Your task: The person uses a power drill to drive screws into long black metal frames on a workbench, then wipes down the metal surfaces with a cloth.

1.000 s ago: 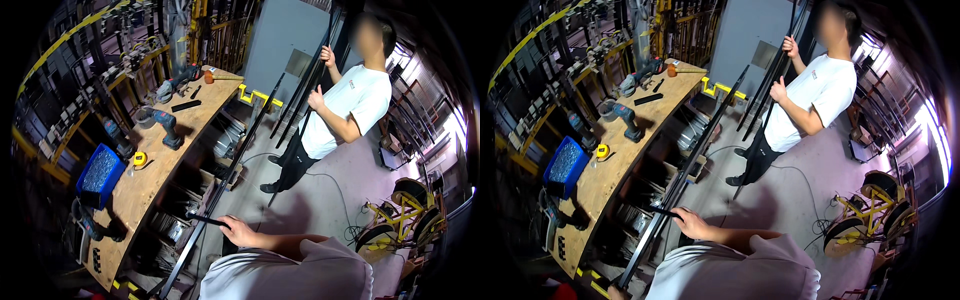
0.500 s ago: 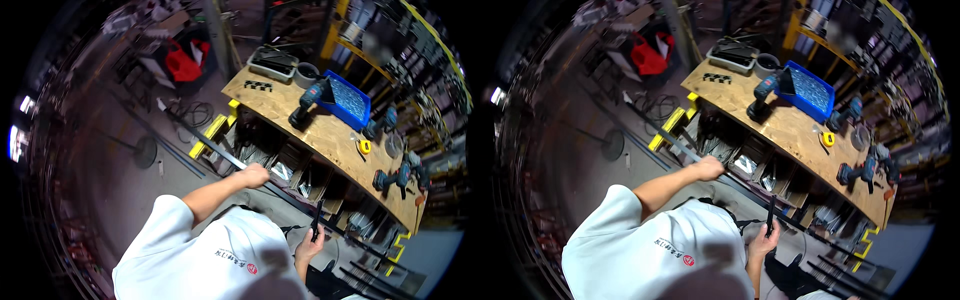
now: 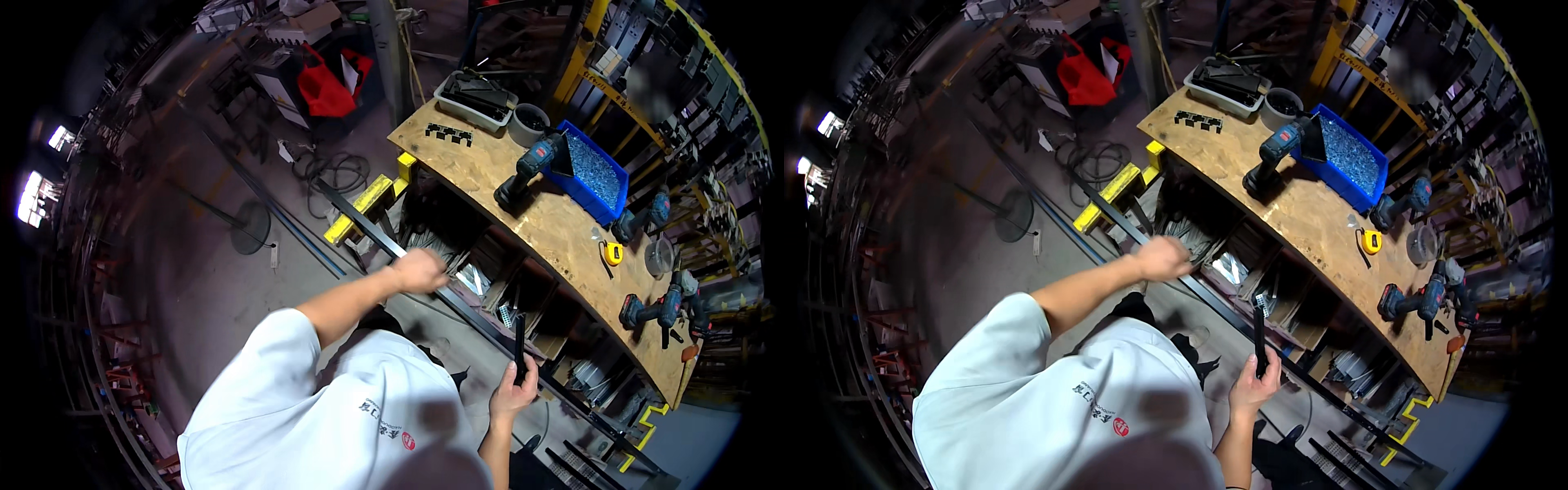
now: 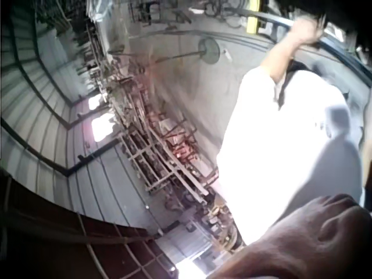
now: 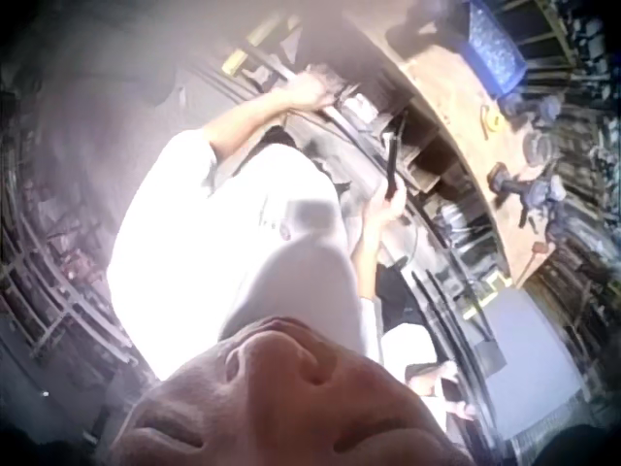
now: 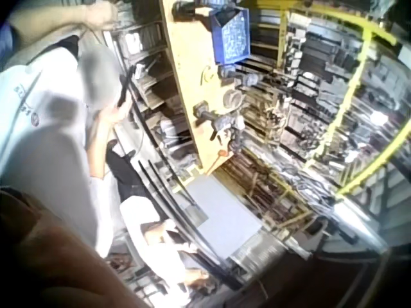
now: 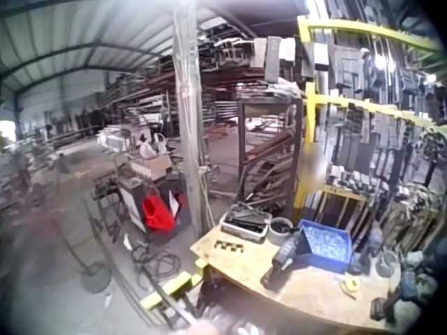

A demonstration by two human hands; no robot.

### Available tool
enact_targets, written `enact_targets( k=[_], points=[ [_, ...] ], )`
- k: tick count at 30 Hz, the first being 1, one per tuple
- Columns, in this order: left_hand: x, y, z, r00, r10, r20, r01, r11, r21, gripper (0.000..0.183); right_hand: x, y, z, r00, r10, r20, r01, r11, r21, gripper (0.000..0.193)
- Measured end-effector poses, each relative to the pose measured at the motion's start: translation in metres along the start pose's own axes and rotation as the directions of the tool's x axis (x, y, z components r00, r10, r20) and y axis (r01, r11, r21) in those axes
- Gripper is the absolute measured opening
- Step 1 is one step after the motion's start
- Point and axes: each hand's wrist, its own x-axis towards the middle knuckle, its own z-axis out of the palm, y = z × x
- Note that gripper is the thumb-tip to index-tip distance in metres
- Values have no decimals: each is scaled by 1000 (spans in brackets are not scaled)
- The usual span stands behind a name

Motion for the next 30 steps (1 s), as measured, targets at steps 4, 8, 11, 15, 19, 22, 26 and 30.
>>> enact_targets(
  k=[4,8,11,15,19,22,26,30],
  points=[
    [-40,-115,-37,931,-158,-330,169,986,7,27,-26,-1,26,986,168,-12,-168,986,-1,27],
    [-87,-241,-69,774,-291,-563,377,925,40,32,-31,-36,74,995,87,54,-82,993,-82,27],
    [-106,-314,-87,691,-423,-586,507,861,-24,39,-16,-73,126,986,-1,166,22,992,-121,25],
    [-116,-377,-87,597,-710,-374,280,621,-732,34,13,-116,212,916,-241,320,308,934,-179,28],
    [-107,-354,-69,838,-505,-205,148,573,-806,32,35,-141,281,859,-319,400,412,895,-170,35],
    [-101,-318,-64,789,-592,-164,61,341,-938,34,43,-149,308,848,-311,429,422,885,-194,34],
    [-100,-301,-56,808,-582,-91,50,221,-974,29,40,-138,326,837,-286,466,412,891,-193,32],
    [-99,-300,-63,795,-602,-72,137,294,-946,24,37,-129,334,843,-246,479,377,904,-199,32]
  ],
)
